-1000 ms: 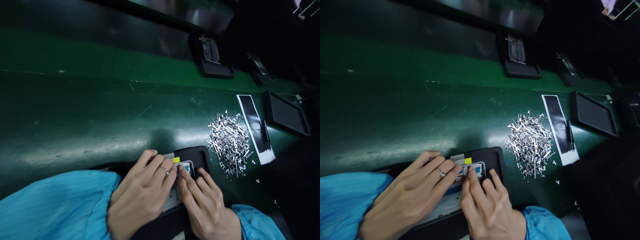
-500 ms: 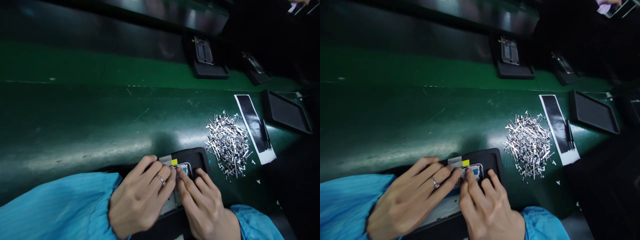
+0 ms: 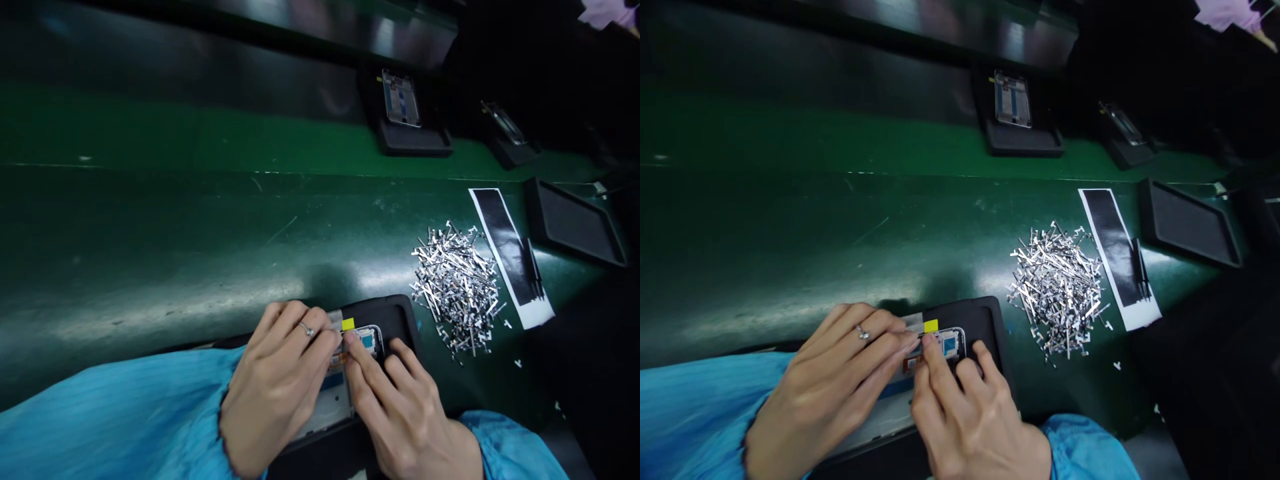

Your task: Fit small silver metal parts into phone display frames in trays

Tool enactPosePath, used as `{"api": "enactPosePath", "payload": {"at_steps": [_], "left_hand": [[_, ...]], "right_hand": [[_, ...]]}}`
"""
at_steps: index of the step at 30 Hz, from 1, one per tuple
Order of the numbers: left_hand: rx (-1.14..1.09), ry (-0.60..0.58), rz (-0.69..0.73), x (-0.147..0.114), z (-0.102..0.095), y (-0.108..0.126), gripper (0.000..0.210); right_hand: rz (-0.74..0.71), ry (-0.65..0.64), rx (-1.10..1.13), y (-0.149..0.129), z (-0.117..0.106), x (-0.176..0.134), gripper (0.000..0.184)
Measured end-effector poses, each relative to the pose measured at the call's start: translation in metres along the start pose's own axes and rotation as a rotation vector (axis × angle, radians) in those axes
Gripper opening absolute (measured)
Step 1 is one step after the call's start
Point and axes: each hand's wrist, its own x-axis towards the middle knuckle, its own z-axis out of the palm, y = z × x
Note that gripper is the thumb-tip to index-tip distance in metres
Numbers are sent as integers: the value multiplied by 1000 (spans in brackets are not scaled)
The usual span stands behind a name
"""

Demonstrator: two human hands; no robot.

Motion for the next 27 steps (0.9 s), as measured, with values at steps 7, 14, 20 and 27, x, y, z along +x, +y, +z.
{"api": "enactPosePath", "payload": {"at_steps": [7, 14, 20, 27], "left_hand": [[81, -117, 48, 3, -16, -2, 27], [169, -354, -98, 15, -27, -9, 23], [124, -490, -171, 20, -31, -33, 21], [-27, -699, -288, 27, -37, -44, 23]], "right_hand": [[-16, -36, -50, -2, -1, 0, 39], [-7, -48, -53, -2, -1, -1, 38], [-12, -44, -49, -2, -1, 0, 38], [-17, -31, -29, -3, -1, 0, 37]]}}
